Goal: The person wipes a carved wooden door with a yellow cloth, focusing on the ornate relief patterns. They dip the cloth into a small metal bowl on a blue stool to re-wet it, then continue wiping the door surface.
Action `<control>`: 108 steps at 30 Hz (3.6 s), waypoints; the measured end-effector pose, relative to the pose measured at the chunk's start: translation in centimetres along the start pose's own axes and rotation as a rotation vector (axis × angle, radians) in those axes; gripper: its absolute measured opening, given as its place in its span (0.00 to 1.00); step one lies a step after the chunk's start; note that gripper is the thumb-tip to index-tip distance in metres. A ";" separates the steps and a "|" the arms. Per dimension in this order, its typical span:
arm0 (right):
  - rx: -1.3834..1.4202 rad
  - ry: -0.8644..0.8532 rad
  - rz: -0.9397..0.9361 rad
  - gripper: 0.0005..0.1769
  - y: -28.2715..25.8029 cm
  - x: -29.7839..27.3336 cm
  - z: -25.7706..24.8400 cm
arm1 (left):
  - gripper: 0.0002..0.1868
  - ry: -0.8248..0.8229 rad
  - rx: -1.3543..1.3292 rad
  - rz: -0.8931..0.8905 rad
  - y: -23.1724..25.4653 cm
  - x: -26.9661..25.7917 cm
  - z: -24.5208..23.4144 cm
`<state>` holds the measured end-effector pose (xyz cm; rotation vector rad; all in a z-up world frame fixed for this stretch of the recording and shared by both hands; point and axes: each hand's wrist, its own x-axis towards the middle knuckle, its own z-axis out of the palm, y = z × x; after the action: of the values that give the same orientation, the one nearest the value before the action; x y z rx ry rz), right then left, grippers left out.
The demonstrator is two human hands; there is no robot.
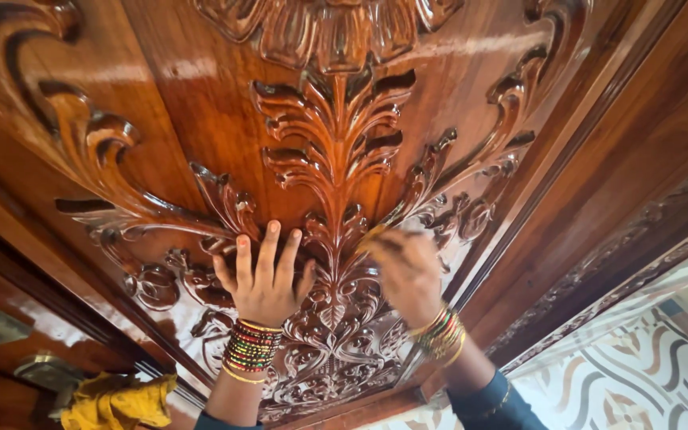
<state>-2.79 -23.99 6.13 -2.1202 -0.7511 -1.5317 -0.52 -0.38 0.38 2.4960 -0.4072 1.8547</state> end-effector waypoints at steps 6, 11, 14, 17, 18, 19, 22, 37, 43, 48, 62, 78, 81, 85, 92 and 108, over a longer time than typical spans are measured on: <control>-0.185 0.242 -0.111 0.04 5.0 5.3 -1.9 | 0.26 0.009 0.001 0.004 0.0 -0.2 0.3; -0.234 0.267 -0.161 0.08 6.1 9.3 -2.2 | 0.26 0.005 -0.002 -0.003 0.0 -0.4 0.3; -0.228 0.176 -0.125 0.13 5.0 9.7 -3.3 | 0.26 0.004 0.003 -0.003 0.0 -0.4 0.5; -0.218 0.077 -0.068 0.16 3.6 8.7 -4.5 | 0.26 0.004 0.005 -0.002 -0.1 -0.5 0.5; -0.213 0.074 -0.062 0.16 3.5 8.5 -4.7 | 0.26 0.009 0.009 -0.002 -0.1 -0.4 0.6; -0.207 0.071 -0.056 0.16 3.6 8.3 -4.9 | 0.26 0.013 0.012 -0.002 -0.1 -0.4 0.6; -0.213 0.208 -0.147 0.09 5.0 9.5 -3.2 | 0.26 0.010 0.004 -0.003 0.0 -0.3 0.4; -0.172 0.067 -0.004 0.10 5.6 11.3 -6.3 | 0.27 0.029 0.016 0.006 -0.3 -0.8 1.1; -0.081 0.271 0.111 0.05 9.7 11.4 -5.6 | 0.27 0.001 0.010 0.002 -0.1 -0.7 0.8; -0.205 0.325 0.128 0.08 9.4 7.5 -3.0 | 0.27 0.002 0.010 0.002 0.0 -0.8 0.9; -0.224 -0.014 -0.037 0.18 6.1 4.7 -6.1 | 0.27 0.026 0.006 -0.003 0.1 -0.8 1.2; -0.249 0.172 -0.046 0.08 8.4 4.9 -3.3 | 0.26 0.038 0.016 -0.008 0.2 -0.7 1.2; -0.185 0.272 0.045 0.07 7.0 2.6 -1.2 | 0.27 0.032 0.017 -0.019 0.5 -0.9 1.2; -0.173 0.321 0.132 0.06 5.0 -2.1 2.3 | 0.27 0.029 0.028 -0.020 0.4 -0.7 1.2; 0.000 0.165 -0.024 0.08 2.5 -5.8 3.8 | 0.26 0.029 0.026 -0.022 0.4 -0.8 1.1; 0.047 0.380 0.289 0.10 3.9 -2.6 3.5 | 0.26 0.037 0.059 -0.015 0.6 -0.7 1.2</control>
<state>1.58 -25.27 2.46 -1.7364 -0.3281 -1.6628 0.28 -0.95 -0.73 2.4899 -0.3364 1.9322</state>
